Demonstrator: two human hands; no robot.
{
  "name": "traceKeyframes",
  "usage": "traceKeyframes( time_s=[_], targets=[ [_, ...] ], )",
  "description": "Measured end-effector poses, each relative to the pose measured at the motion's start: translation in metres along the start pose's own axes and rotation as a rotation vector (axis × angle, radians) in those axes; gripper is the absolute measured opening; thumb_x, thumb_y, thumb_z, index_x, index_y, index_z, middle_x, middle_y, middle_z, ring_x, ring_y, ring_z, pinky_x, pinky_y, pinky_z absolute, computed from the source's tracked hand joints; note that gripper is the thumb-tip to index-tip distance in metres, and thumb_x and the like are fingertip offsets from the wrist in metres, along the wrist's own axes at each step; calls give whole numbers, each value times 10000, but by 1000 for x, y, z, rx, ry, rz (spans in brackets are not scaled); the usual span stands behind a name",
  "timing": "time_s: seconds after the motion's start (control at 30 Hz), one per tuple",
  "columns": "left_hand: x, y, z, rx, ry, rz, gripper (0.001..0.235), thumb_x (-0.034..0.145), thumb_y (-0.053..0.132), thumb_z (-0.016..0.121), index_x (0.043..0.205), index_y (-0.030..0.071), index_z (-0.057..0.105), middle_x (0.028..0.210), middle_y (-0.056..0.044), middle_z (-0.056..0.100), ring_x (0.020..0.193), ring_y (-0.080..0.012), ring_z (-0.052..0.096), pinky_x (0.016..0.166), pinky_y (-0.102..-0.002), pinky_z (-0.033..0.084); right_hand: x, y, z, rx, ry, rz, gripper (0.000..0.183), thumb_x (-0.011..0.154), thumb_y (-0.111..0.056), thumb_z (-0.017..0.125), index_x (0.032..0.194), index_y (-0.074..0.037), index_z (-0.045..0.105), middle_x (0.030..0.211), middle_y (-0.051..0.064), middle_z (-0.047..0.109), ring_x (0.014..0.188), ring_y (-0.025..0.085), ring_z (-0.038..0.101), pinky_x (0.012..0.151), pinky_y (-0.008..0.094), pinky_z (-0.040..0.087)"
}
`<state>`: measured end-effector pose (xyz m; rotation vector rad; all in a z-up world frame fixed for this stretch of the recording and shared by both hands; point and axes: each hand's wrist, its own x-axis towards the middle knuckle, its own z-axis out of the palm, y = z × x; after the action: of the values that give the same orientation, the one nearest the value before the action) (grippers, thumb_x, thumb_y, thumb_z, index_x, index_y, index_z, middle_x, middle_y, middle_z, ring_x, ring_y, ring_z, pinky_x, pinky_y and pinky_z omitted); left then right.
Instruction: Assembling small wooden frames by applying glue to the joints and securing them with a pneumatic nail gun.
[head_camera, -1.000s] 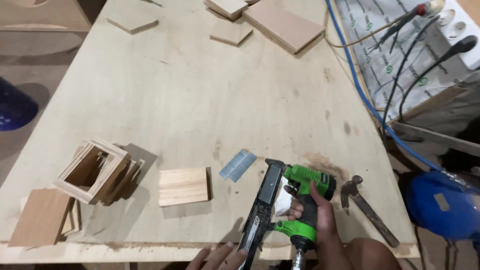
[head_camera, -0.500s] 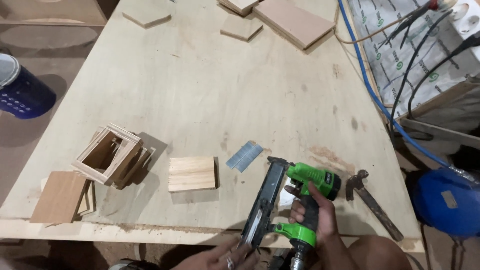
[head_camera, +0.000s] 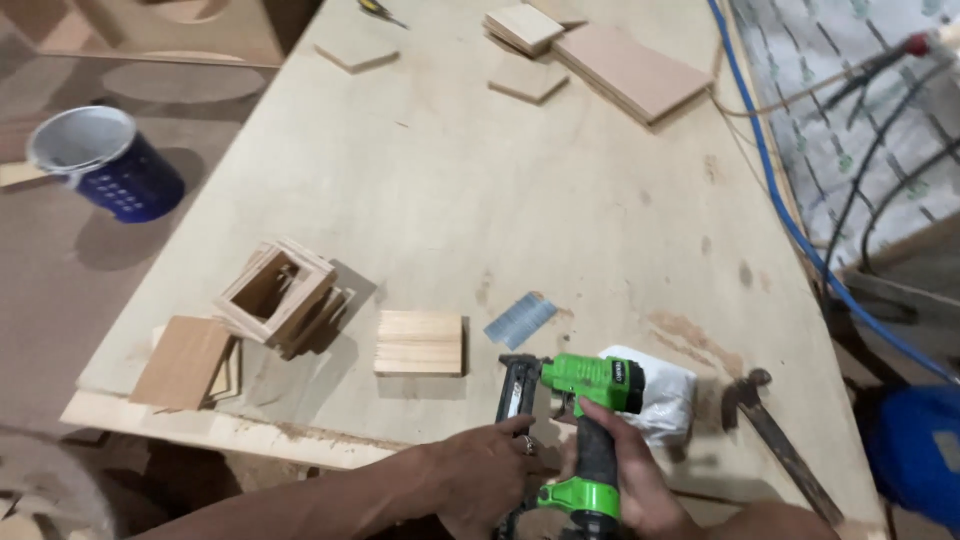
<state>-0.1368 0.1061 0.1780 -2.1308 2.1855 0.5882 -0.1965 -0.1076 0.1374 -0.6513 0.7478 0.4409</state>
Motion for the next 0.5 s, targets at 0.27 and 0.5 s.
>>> traceKeyframes(
  time_s=[0.27,0.5],
  targets=[
    [-1,14,32,-309,-104,-140,525,750,395,582,1074,9,728,1049,-165,726,1014,-356,661,1145,-508,212,18,54,-87,-1988,-358,-662,1063,766,-876,452,1579,-215,269,1659,7,221,1537,258,65,1172,524,-29],
    [59,30,161,-53,300,-441,129,801,204,640,768,204,765,810,3,759,860,-188,687,1208,-417,211,23,75,-57,-2329,-392,-951,202,752,-87,653,949,-92,613,1004,129,643,1354,308,460,1072,826,30]
  ],
)
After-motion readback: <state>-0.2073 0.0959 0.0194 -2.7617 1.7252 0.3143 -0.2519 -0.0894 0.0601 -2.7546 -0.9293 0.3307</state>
